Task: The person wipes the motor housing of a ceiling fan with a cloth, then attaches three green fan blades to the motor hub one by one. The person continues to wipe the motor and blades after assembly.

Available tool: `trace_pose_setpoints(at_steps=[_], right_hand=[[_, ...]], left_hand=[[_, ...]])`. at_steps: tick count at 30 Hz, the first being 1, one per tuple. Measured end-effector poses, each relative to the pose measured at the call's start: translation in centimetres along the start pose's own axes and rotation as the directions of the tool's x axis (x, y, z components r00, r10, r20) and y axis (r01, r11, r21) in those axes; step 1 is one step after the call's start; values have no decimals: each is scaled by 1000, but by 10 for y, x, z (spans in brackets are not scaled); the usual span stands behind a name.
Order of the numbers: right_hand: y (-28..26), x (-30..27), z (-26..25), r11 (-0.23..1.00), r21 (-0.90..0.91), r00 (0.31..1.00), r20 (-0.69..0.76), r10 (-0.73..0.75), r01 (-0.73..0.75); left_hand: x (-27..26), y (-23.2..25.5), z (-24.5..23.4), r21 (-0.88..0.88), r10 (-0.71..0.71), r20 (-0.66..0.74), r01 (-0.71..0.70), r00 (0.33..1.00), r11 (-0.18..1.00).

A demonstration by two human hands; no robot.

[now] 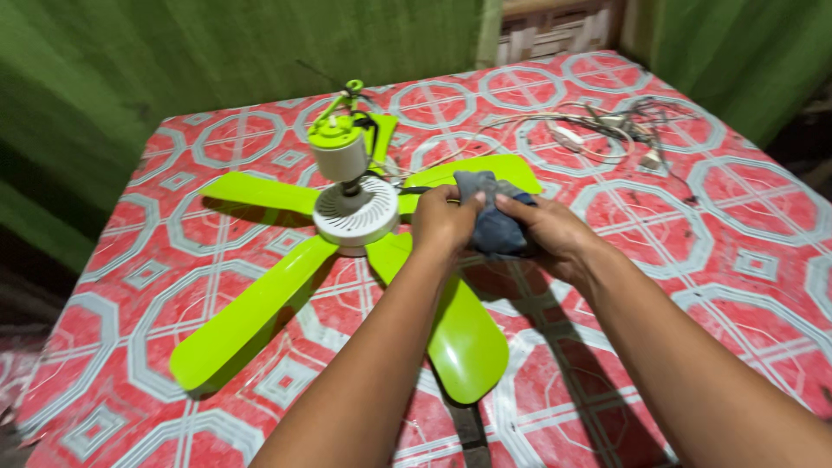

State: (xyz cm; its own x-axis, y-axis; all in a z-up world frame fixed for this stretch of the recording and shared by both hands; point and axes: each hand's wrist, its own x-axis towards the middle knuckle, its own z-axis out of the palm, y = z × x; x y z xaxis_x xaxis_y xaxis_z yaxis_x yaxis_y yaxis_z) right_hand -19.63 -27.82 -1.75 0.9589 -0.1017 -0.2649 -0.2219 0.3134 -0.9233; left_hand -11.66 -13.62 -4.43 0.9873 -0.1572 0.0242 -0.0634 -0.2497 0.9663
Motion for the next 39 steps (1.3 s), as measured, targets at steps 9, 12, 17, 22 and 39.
trace_pose_setpoints(at_steps=[9, 12, 17, 22, 39], right_hand=[[-11, 64, 1, 882, -432, 855, -371, -363, 188], [-9, 87, 30, 668, -679, 770, -237, -592, 305], [14, 108, 85, 97, -860, 675, 318, -666, 501], [25, 107, 82, -61, -859, 633, 421, -649, 508], [-8, 134, 30, 175, -761, 610, 335, -718, 624]], left_hand=[[-4, -12, -90, 456, 136, -588, 188, 798, 870], [15, -14, -99, 523, 148, -563, 211, 813, 826], [34, -13, -104, 576, -20, -454, 311, 891, 756], [27, 2, -104, 577, -138, -400, 366, 906, 730], [38, 9, -115, 651, -286, -225, 362, 932, 667]])
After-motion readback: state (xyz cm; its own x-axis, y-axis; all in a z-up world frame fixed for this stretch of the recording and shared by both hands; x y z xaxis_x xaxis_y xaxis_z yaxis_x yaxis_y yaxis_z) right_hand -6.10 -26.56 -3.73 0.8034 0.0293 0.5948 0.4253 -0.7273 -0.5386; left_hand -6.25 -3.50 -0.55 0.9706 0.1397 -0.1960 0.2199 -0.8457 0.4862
